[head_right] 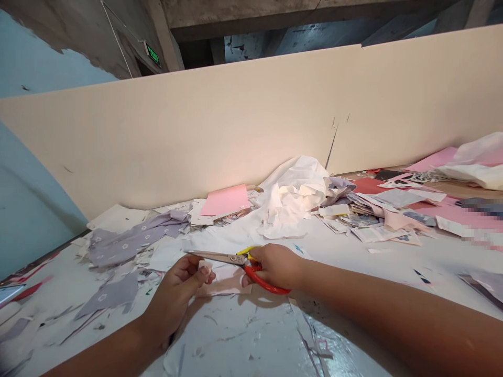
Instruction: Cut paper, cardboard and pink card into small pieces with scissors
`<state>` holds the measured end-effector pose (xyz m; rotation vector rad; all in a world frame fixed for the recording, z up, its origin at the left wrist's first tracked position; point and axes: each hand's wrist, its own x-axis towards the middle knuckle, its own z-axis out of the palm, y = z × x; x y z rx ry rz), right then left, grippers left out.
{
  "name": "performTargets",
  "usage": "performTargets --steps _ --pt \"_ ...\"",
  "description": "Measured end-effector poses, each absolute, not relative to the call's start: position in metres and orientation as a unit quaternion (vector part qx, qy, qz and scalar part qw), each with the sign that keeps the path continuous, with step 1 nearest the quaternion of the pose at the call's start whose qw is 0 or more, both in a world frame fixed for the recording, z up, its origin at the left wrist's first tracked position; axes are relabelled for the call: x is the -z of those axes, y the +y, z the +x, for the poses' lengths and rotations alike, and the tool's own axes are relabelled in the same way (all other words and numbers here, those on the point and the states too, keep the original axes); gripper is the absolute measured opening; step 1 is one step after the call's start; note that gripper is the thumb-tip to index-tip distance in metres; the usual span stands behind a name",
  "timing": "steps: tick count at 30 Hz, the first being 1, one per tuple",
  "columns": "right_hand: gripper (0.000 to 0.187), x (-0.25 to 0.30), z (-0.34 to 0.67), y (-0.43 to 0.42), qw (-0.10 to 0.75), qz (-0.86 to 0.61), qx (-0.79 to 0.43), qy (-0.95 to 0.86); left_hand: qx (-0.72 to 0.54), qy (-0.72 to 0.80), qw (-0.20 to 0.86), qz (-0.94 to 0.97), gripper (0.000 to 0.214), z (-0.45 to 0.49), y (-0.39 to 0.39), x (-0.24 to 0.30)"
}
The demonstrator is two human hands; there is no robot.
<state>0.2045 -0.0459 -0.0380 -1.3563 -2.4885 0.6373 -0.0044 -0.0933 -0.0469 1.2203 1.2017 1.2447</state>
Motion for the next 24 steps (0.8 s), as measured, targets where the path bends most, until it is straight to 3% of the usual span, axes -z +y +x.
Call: performTargets --steps 4,7,13,19,24 --pt "0.034 0.045 0.204 -0.042 0.176 -0.498 -0.224 -0.819 -0.509 0.475 0.515 0.501 0.018 -0.004 -0.092 0.045" --pt "0.033 0.048 0.205 -0.038 0.201 -0.529 -0.223 -0.794 -0.518 0.472 0.530 0.478 0.019 -0.005 -0.088 0.046" --pt "0.015 0.043 0.208 -0.030 0.166 -0.594 -0.190 -0.764 -0.534 0.424 0.568 0.460 0.026 -0.010 -0.087 0.049" --pt "0.018 0.038 0.213 -0.023 0.140 -0.616 -0.112 -0.767 -0.507 0.456 0.556 0.475 0.039 -0.009 -0.089 0.047" --pt "0.026 0.039 0.215 -0.026 0.168 -0.578 -0.063 -0.796 -0.504 0.466 0.560 0.464 0.028 -0.006 -0.089 0.045"
